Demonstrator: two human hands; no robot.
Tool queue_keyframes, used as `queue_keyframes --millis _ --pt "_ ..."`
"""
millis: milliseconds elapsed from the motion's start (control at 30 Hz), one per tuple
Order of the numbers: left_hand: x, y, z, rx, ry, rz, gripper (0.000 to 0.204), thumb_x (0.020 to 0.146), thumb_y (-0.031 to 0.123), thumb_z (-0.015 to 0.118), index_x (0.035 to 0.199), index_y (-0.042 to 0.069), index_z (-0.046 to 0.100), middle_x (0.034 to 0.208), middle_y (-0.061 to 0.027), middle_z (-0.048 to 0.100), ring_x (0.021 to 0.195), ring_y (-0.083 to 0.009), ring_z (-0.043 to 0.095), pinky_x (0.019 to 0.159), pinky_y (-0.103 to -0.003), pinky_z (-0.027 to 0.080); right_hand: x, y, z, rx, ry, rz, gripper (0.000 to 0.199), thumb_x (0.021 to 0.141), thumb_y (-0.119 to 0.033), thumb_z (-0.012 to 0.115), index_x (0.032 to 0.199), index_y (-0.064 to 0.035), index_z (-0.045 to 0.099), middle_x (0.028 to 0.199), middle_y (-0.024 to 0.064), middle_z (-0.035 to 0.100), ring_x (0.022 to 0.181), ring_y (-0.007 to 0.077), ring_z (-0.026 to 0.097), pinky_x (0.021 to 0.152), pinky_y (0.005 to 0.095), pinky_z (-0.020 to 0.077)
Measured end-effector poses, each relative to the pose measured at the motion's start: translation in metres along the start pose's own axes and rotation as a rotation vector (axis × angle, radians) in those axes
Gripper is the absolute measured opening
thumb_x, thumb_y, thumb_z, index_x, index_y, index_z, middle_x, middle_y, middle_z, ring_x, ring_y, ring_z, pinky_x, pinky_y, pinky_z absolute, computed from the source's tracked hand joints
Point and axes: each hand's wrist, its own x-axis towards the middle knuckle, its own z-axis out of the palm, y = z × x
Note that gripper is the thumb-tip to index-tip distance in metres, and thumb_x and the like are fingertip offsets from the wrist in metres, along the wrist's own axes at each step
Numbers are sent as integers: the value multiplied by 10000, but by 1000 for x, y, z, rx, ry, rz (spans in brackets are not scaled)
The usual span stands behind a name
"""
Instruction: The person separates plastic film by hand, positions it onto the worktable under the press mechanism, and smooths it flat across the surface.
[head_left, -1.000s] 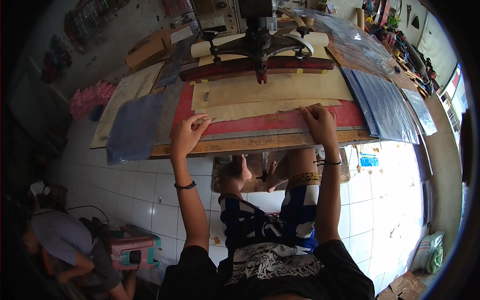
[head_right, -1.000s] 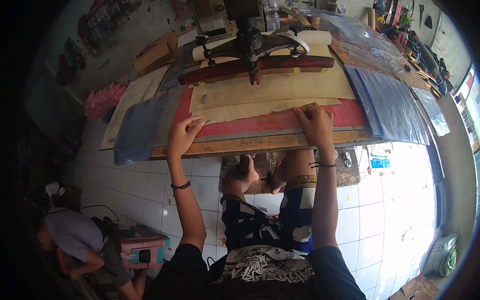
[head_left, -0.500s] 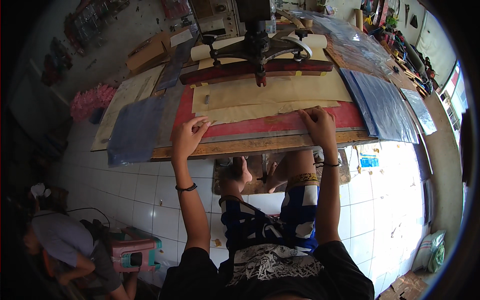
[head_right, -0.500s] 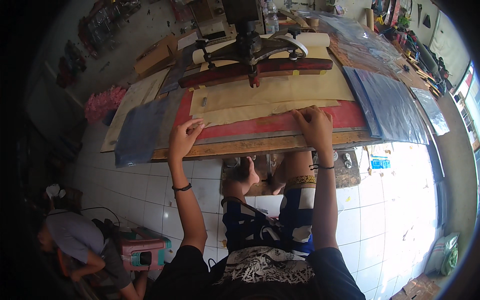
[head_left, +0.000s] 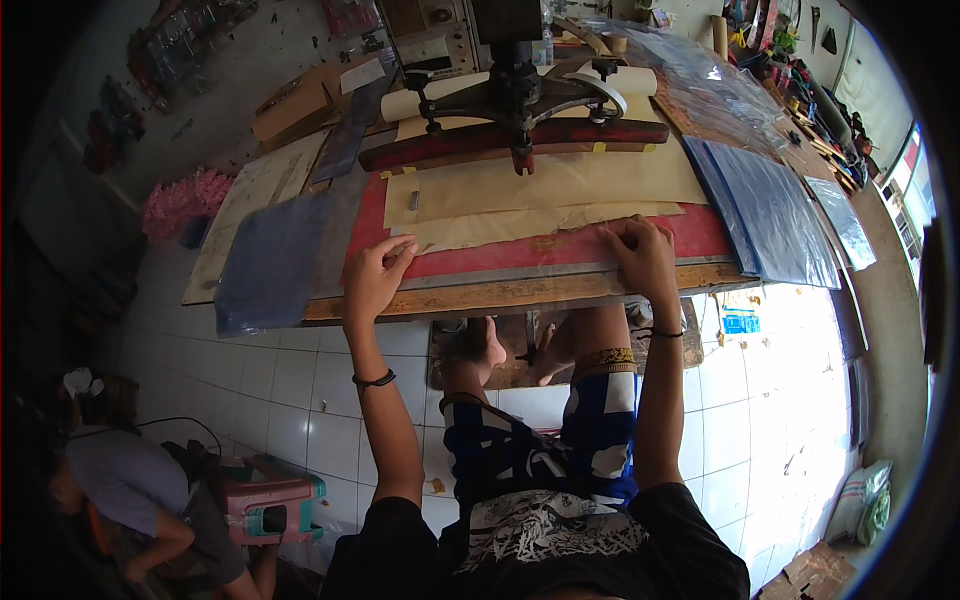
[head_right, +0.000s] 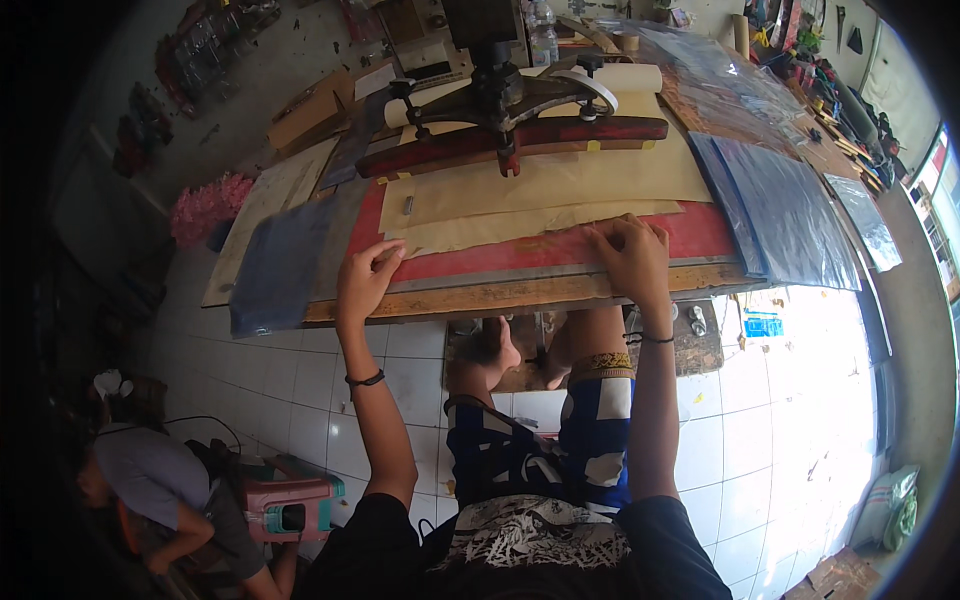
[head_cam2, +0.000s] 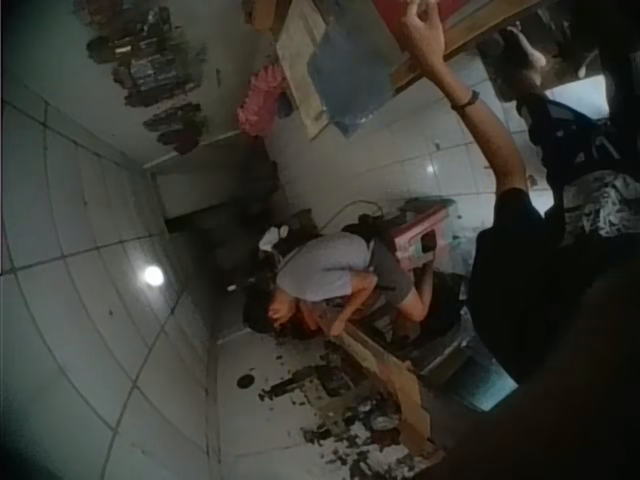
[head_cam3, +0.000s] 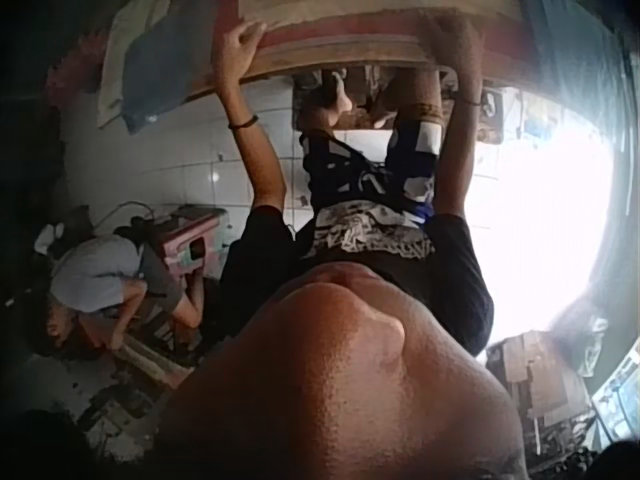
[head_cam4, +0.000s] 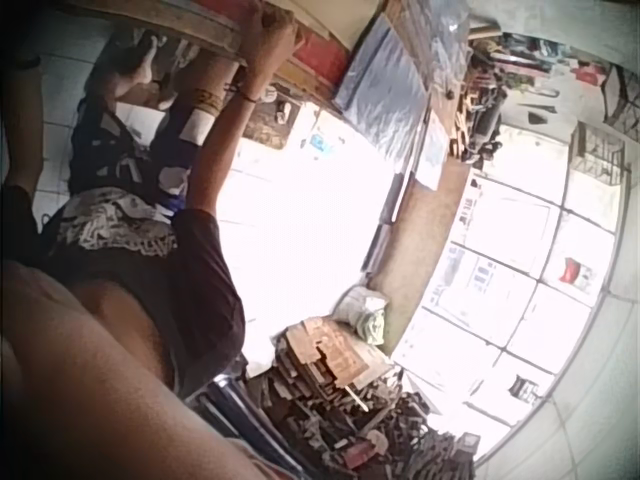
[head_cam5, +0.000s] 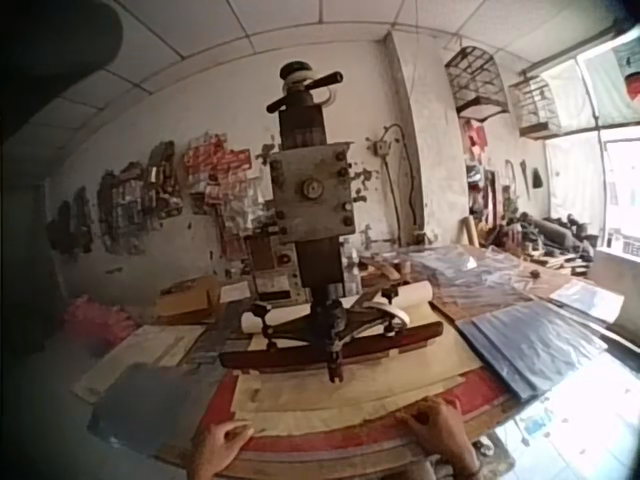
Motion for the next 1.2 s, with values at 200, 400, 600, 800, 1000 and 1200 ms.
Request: queue_keyframes --millis 200,400,600,800,1000,1200 --pt "3 9 -4 39 -56 -43 325 930 357 673 1090 83 744 579 -62 542 530 -136 480 530 -314 379 -1 -3 -5 2 -6 2 371 871 -416 704 815 -49 724 776 76 671 779 268 640 907 428 379" --pt "2 9 -4 37 -44 -34 326 932 353 673 1089 77 743 587 -65 558 535 -132 493 533 -310 386 0 -1 -2 46 82 -117 355 864 -313 739 737 6 651 648 85 602 559 197 552 636 337 437" --pt "1 -4 1 -39 27 38 322 932 355 675 1093 84 745 603 -66 582 542 -135 507 540 -313 396 -1 -1 -7 191 -5 28 338 867 -329 727 745 -18 678 711 72 625 668 199 598 777 348 424" --pt "1 10 -5 38 -60 -41 332 930 354 680 1122 87 723 599 -57 562 543 -136 499 540 -316 391 -8 0 -16 660 -36 85 302 868 -212 706 703 -13 551 756 13 518 699 87 496 626 227 372" --pt "1 7 -3 12 -25 12 311 933 347 678 1112 97 725 569 -48 515 522 -141 467 526 -324 370 -17 28 -28 1037 -176 -155 187 799 -115 563 687 -66 422 822 -6 402 736 88 351 632 220 294" --pt "-2 15 -5 78 -37 -17 280 933 333 676 1069 96 737 577 -58 524 515 -158 465 520 -330 367 -19 26 -29 1013 -214 -86 188 786 -101 558 709 -63 391 818 1 394 764 111 359 672 252 313"
